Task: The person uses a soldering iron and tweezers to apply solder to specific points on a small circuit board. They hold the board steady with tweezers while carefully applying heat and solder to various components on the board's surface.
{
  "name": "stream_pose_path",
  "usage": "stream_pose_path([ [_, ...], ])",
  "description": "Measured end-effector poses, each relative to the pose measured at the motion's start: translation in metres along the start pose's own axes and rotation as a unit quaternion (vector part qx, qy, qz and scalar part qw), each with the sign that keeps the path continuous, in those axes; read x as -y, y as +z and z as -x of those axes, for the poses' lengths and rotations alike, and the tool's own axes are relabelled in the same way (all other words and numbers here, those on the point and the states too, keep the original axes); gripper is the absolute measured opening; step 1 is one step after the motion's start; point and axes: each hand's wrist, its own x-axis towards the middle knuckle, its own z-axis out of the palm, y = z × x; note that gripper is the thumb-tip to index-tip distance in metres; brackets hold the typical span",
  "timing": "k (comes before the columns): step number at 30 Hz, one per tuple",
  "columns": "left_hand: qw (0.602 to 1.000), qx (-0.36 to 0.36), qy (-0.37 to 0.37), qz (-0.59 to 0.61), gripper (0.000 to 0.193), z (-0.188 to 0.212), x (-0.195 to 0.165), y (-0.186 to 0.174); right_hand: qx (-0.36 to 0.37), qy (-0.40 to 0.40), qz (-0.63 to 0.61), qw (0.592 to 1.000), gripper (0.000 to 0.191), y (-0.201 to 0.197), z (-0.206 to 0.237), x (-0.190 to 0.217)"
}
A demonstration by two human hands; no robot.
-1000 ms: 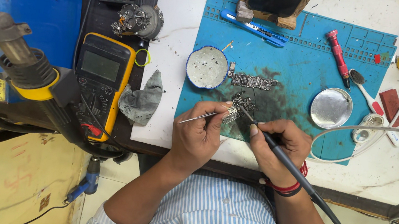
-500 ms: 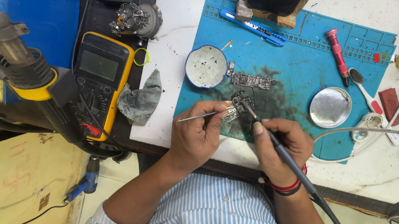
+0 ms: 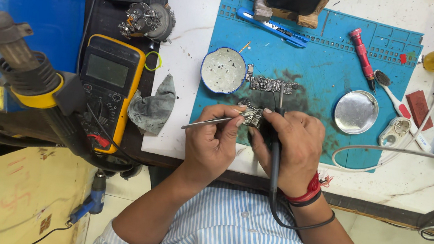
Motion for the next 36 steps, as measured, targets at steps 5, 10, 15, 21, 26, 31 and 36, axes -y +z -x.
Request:
stream_pose_path([
  [5, 0.998, 0.009, 0.003, -0.061, 0.012, -0.004, -0.005, -0.003, -0.06, 0.095, -0.186, 0.976, 0.04, 0.007, 0.017, -0.008],
  [10, 0.994, 0.032, 0.032, -0.099, 0.011, -0.012, -0.011, -0.007, -0.045, 0.229, -0.356, 0.905, 0.02, 0.002, 0.04, -0.024],
  [15, 0.991, 0.043, 0.038, -0.118, 0.011, -0.016, -0.012, -0.005, -0.038, 0.218, -0.332, 0.917, 0.017, 0.002, 0.048, -0.037],
  [21, 0.989, 0.051, 0.037, -0.131, 0.009, -0.018, -0.01, -0.003, -0.026, 0.201, -0.343, 0.917, 0.015, 0.002, 0.041, -0.038],
  [26, 0.989, 0.05, 0.037, -0.134, 0.009, -0.018, -0.009, -0.001, -0.024, 0.174, -0.327, 0.929, 0.014, 0.0, 0.036, -0.038],
  [31, 0.989, 0.047, 0.053, -0.13, 0.01, -0.018, -0.008, 0.0, -0.022, 0.171, -0.311, 0.935, 0.015, 0.001, 0.035, -0.038],
  [36, 0.99, 0.049, 0.038, -0.128, 0.01, -0.017, -0.01, -0.001, -0.02, 0.169, -0.31, 0.935, 0.014, 0.0, 0.034, -0.037],
])
